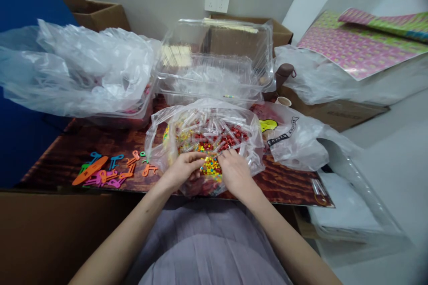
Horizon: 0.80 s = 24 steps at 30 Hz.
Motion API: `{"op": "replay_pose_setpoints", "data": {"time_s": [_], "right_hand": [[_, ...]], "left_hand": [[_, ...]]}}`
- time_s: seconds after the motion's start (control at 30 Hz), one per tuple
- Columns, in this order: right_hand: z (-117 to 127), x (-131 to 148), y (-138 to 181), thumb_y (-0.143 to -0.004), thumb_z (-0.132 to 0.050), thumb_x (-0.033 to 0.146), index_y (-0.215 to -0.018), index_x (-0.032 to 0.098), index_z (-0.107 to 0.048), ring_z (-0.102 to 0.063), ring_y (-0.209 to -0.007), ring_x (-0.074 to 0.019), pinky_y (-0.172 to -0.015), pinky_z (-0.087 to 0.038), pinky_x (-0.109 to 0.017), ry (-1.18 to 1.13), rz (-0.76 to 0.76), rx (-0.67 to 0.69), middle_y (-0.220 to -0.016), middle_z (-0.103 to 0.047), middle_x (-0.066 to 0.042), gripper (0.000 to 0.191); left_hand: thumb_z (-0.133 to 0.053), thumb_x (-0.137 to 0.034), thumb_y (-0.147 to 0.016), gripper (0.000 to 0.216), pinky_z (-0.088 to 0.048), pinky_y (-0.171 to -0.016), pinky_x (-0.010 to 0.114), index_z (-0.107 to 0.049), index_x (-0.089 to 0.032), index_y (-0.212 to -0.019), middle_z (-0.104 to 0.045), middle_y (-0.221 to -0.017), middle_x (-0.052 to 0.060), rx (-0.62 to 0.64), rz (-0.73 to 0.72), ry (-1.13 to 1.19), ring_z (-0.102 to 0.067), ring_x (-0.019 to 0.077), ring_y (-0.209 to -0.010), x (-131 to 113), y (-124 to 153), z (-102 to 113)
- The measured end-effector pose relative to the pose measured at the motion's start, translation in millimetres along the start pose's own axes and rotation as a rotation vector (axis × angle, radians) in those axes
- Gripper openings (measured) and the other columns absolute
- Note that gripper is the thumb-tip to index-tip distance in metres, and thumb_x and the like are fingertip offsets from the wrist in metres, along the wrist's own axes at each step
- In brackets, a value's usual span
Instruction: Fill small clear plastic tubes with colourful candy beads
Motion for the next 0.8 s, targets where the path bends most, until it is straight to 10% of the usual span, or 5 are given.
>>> {"op": "replay_pose_setpoints", "data": {"time_s": [0.8], "right_hand": [[-19.0, -27.6, -11.4, -0.063, -0.070, 0.030, -0.084, 0.016, -0.066, -0.058, -0.070, -0.0132, -0.067, -0.044, -0.026, -1.526, -0.283, 0.034, -0.080, -0.067, -0.002, 0.025]], "left_hand": [[-0.066, -0.012, -0.076, 0.031, -0.039, -0.038, 0.014, -0.064, -0.006, -0.107, -0.058, -0.068, 0.003, 0.166, 0.124, 0.671, -0.050, 0.0051, -0.046, -1.3, 11.7, -1.9]]}}
Point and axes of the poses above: each hand's wrist, its own y-axis away from the middle knuckle, its own z-axis out of the back of the hand, x = y × z, the point moved 5 cm from there along -y, towards the middle knuckle
